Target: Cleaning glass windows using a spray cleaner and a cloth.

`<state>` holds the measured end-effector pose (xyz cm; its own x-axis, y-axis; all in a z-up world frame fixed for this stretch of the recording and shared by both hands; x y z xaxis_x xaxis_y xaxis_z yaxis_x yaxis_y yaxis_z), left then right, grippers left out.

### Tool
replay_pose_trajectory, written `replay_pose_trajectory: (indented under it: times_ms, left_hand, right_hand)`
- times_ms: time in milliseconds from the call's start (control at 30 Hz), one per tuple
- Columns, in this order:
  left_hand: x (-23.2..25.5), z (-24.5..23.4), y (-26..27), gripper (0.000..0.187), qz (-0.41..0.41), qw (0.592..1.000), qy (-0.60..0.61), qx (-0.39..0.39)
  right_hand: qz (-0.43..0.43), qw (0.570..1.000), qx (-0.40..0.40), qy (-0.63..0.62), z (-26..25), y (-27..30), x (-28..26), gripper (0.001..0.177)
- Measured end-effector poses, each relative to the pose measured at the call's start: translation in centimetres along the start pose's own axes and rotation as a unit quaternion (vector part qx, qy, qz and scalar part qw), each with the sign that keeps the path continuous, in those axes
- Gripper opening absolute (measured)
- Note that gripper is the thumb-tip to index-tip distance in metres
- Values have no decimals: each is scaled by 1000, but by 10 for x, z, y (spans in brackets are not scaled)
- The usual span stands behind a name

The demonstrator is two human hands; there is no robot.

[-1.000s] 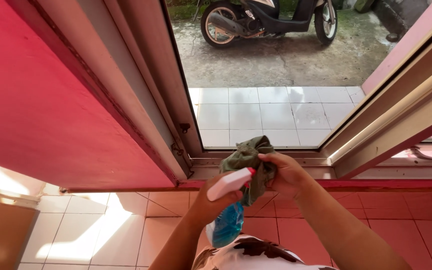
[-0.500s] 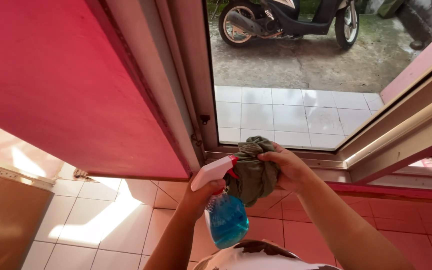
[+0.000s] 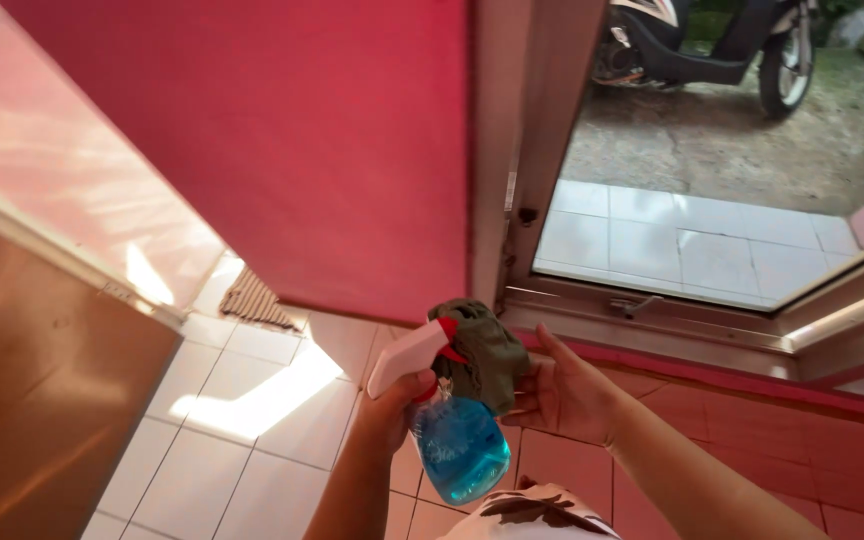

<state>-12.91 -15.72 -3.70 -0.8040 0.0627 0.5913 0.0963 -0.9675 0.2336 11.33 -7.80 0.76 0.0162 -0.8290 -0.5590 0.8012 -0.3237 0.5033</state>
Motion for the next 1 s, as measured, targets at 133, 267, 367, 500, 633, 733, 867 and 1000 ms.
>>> replay_pose_trajectory:
  times_ms: [133, 267, 367, 500, 633, 733, 867, 1000]
  left_hand:
    - [22, -4, 46, 52, 8, 999, -50, 0]
    - [47, -11, 98, 55, -3, 992, -123, -6]
    - [73, -34, 128, 54, 38, 991, -126, 3]
    - [105, -65, 167, 53, 160, 974, -158, -9]
    - [138, -92, 202, 53, 260, 941, -217, -3]
    - [157, -102, 220, 66, 161, 975, -142, 62]
    - [171, -144, 226, 80, 112, 979, -80, 149]
    - [203, -183, 216, 69, 169, 962, -62, 207]
  right_hand:
    - [-34, 998, -40, -30, 85, -14, -2, 86]
    - [-66, 998, -4, 7, 93, -64, 27, 48]
    - [-67, 996, 42, 37, 113, -97, 43, 38]
    - [-96, 991, 80, 51, 150, -126, 59, 36]
    - [-78, 992, -17, 93, 184, -166, 84, 35]
    - [-24, 969, -46, 240, 210, -193, 103, 41]
    - [-4, 940, -123, 319, 239, -243, 109, 42]
    - [-12, 936, -63, 345, 252, -318, 113, 52]
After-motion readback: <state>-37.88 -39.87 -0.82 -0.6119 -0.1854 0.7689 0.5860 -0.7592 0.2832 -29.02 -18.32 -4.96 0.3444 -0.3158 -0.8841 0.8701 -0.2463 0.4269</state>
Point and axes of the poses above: each hand's wrist, its own y-axis away from the middle knuckle, its own z-axis out of the palm, x = y × z, the point moved 3 cm from there along -y, towards the middle knuckle, and after that the axes turned 13 degrees about y, right-handed, at the moved point
